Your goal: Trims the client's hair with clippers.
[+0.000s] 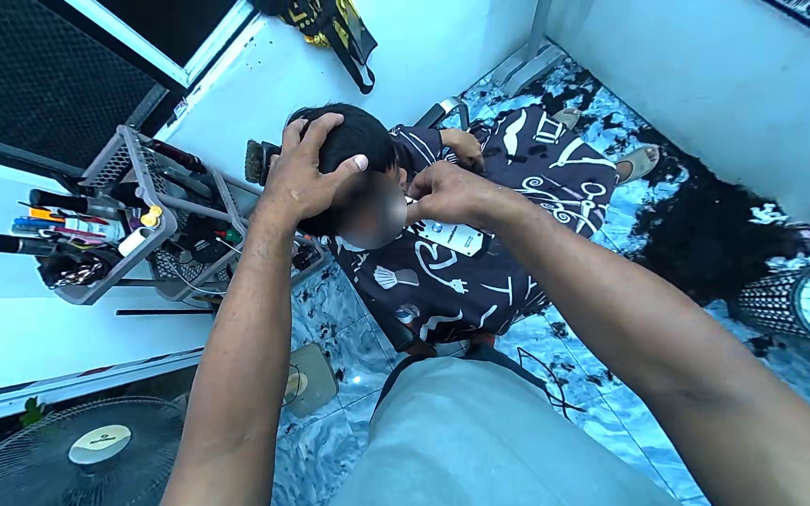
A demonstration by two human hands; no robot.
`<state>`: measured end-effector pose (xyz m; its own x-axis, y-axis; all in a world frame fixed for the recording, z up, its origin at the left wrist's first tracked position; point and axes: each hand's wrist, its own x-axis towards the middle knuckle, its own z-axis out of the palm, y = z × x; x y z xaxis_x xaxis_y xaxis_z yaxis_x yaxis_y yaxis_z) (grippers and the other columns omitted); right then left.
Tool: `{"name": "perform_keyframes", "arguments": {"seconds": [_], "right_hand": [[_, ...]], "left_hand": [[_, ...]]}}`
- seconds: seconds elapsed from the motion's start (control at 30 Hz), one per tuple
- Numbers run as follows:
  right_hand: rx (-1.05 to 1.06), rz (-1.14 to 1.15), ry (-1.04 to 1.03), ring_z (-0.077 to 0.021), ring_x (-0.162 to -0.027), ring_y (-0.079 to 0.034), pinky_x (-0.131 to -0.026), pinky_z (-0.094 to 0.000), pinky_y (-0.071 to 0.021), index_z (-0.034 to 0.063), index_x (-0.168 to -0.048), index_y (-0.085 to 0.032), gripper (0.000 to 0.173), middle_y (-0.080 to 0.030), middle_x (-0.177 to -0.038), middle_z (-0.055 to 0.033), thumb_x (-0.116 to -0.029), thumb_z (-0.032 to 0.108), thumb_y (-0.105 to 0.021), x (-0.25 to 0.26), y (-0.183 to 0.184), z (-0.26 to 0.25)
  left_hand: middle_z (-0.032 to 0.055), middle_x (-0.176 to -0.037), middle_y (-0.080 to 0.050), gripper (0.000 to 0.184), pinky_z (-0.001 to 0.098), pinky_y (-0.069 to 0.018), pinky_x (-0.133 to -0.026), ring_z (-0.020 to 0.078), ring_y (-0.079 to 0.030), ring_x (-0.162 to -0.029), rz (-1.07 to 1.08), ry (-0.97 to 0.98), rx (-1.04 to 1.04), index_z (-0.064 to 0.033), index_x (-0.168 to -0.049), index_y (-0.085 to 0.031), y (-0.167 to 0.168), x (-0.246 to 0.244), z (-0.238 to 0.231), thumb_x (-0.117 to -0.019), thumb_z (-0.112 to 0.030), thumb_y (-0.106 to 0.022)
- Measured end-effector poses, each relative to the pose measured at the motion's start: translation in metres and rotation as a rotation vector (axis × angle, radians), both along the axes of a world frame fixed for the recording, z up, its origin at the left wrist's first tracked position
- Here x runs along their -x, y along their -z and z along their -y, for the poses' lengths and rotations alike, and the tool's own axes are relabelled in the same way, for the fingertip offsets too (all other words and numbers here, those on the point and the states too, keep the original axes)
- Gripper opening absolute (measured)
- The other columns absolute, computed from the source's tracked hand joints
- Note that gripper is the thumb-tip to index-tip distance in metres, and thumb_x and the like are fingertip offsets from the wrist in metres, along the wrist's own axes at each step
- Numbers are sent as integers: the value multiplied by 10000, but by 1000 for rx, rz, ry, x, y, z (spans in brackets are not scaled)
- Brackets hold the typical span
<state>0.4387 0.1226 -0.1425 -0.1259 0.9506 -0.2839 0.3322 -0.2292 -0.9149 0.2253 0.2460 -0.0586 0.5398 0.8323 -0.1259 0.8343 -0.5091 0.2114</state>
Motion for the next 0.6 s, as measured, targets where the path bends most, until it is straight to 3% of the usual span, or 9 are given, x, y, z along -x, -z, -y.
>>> {"name": "perform_keyframes", "arguments": {"seconds": [0.1,0.23,0.37,0.47,0.6], "right_hand": [[-8,-135,2,-164,-717,-672,-664,-374,-580,70,-923,-734,215,-702,-817,-78,-876,267,-807,-3,-2,1],[3,11,-11,-203,-712,-637,-665,-453,-528,74,-839,-697,268,-665,-782,-89,-853,315,-813,-3,0,-4],[-24,-98,-10,-152,-721,-658,-676,-378,-564,78,-923,-741,214,-694,-808,-67,-870,272,-814,-5,-3,-2],[2,11,-4,-191,-696,-621,-647,-437,-511,77,-819,-691,261,-650,-759,-80,-858,307,-807,-3,-2,-3],[-7,-112,-12,-161,-713,-670,-662,-380,-577,78,-915,-735,210,-702,-810,-72,-877,274,-800,-7,-3,-1]], "left_hand": [[104,-1628,-342,788,697,-384,-1034,366,-443,-1406,13,6,-3,-420,-1527,-431,1,1,-1,-847,-800,-548],[109,-1627,-344,774,707,-390,-1033,372,-439,-1411,27,-9,8,-414,-1525,-440,0,-1,1,-853,-774,-573],[111,-1629,-336,785,705,-384,-1036,367,-434,-1416,15,-8,7,-418,-1529,-428,0,-1,-2,-850,-790,-560],[107,-1636,-328,775,703,-382,-1037,363,-428,-1422,10,-10,12,-421,-1528,-429,0,-1,-1,-856,-784,-557],[112,-1633,-327,775,707,-366,-1044,367,-417,-1426,24,-12,14,-419,-1527,-433,0,-2,-2,-853,-777,-569]]}}
